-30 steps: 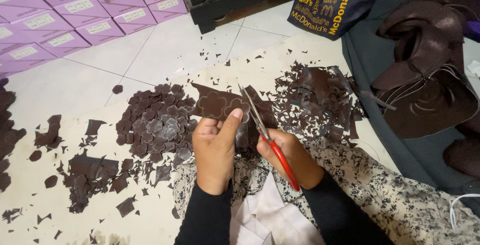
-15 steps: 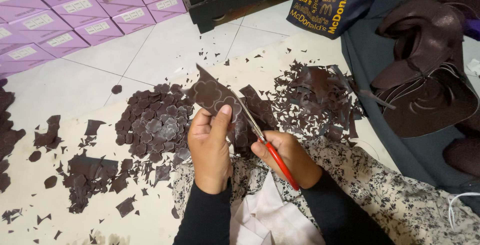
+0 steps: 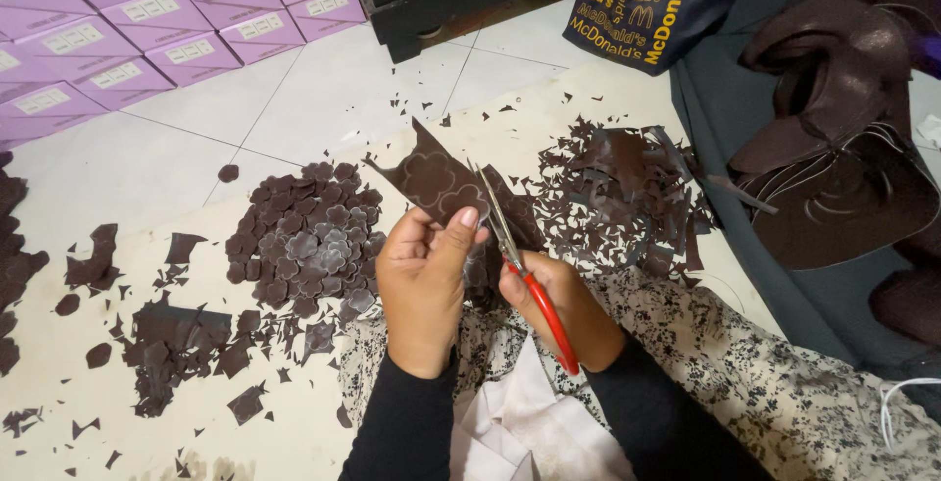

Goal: The person uses red-handled scissors to cut flower-shaped pieces from a strip of dark brown material. They hold the material with their left hand and cut with their right, placing the finished pieces into a growing pile on the floor.

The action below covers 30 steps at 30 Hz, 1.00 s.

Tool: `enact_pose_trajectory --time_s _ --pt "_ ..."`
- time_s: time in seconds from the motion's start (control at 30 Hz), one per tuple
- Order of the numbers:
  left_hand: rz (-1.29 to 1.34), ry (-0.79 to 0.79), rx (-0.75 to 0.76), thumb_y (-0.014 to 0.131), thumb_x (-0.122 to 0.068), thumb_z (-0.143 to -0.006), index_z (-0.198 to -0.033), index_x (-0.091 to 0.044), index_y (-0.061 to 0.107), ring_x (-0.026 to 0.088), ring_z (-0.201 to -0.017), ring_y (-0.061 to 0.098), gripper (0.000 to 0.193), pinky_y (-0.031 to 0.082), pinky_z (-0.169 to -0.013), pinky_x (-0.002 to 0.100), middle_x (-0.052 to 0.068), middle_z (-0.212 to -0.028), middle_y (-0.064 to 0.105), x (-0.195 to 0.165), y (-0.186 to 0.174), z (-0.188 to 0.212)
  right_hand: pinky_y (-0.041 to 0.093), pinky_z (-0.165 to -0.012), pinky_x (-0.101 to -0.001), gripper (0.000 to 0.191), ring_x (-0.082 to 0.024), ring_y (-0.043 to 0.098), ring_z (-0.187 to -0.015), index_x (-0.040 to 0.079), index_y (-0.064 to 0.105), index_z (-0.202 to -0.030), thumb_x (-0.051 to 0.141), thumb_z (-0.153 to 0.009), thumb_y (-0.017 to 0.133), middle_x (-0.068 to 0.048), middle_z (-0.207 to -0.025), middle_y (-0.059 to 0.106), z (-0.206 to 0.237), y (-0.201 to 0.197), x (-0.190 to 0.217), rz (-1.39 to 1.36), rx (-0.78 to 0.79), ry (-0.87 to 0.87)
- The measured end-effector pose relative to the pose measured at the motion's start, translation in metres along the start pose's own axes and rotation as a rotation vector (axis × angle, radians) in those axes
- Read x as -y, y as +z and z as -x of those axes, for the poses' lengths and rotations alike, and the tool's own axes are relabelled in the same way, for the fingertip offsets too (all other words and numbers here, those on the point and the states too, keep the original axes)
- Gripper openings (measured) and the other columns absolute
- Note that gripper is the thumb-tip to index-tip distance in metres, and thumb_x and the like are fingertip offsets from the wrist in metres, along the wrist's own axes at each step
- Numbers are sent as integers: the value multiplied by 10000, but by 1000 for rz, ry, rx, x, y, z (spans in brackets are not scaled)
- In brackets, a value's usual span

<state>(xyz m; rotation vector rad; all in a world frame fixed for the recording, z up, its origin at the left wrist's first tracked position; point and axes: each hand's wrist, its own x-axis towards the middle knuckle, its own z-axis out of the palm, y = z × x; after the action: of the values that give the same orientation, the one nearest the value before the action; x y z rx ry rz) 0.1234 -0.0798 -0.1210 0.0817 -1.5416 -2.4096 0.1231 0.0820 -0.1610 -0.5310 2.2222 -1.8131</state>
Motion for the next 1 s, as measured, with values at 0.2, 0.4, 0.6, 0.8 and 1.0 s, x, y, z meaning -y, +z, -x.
enact_pose_trajectory --time_s 0.2,0.4,0.6,0.8,1.0 --pt "57 47 -22 695 -34 -972 -1134 24 649 84 -860 674 178 585 -806 253 64 -1003 732 -2 3 0 350 -478 -271 453 -55 390 -540 72 587 -798 475 -1003 552 61 -585 442 0 -4 0 51 3 -12" --pt "102 75 -19 682 -12 -965 -1191 15 613 91 -876 675 238 580 -815 263 68 -994 726 -5 3 0 346 -466 -273 498 -56 385 -527 68 572 -771 516 -990 561 68 -574 434 0 -4 -4 64 20 -3" --pt "-15 59 -70 692 -44 -974 -1207 33 637 86 -827 661 251 559 -781 241 66 -977 734 -4 -5 -1 328 -478 -275 497 -58 377 -546 79 565 -787 540 -973 557 74 -597 412 0 -10 -7 67 89 51" --pt "21 53 -72 704 -45 -960 -1219 44 628 83 -823 653 285 541 -767 239 59 -972 728 -2 -12 -4 350 -490 -274 467 -59 387 -558 70 562 -767 487 -976 601 67 -596 420 -1 -11 -3 102 110 85" --pt "20 76 -81 699 -39 -960 -1243 49 621 86 -880 668 307 544 -821 230 61 -991 739 -5 -14 -5 348 -493 -265 402 -46 376 -571 73 575 -781 416 -986 621 72 -607 430 -1 -9 2 50 155 101"
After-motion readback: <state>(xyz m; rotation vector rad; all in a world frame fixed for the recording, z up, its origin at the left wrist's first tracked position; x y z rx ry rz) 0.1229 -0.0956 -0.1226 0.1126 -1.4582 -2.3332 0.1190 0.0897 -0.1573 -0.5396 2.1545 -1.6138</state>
